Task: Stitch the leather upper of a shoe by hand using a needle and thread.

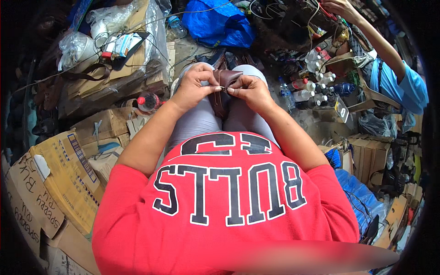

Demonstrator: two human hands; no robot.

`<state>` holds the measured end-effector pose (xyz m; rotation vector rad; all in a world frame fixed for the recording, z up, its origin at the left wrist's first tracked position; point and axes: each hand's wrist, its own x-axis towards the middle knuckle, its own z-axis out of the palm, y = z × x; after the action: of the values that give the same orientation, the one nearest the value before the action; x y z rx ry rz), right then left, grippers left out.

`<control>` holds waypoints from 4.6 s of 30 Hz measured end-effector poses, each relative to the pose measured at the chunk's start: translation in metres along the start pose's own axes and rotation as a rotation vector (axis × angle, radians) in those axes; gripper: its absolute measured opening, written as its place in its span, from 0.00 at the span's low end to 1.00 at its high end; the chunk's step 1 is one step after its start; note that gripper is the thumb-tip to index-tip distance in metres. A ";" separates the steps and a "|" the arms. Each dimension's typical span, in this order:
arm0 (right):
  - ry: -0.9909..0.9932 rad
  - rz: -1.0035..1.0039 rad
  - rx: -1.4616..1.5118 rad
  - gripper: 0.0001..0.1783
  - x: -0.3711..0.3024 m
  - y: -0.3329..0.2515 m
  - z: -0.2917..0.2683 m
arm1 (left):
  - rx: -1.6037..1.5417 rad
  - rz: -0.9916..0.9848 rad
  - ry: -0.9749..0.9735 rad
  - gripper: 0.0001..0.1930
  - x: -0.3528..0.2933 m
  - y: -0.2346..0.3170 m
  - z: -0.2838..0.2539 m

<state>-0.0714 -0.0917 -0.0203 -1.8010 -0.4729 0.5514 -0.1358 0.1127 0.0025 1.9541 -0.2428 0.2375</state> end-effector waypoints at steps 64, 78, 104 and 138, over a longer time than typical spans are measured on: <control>0.035 0.063 -0.414 0.02 -0.050 0.004 -0.132 | 0.529 -0.295 0.059 0.04 -0.054 0.017 -0.126; -0.341 -0.122 0.262 0.17 -0.026 -0.075 -0.064 | -0.427 -0.150 -0.136 0.11 -0.032 0.065 -0.063; -0.179 -0.057 -0.820 0.34 0.018 -0.052 -0.073 | 0.145 -0.441 -0.274 0.33 0.026 0.006 0.006; 0.116 -0.243 -0.540 0.07 -0.057 -0.022 -0.047 | 0.198 -0.204 -0.509 0.26 0.059 -0.028 0.022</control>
<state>-0.0914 -0.1546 0.0197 -2.2278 -0.8025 0.1520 -0.0704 0.0998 -0.0139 2.1938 -0.3559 -0.3894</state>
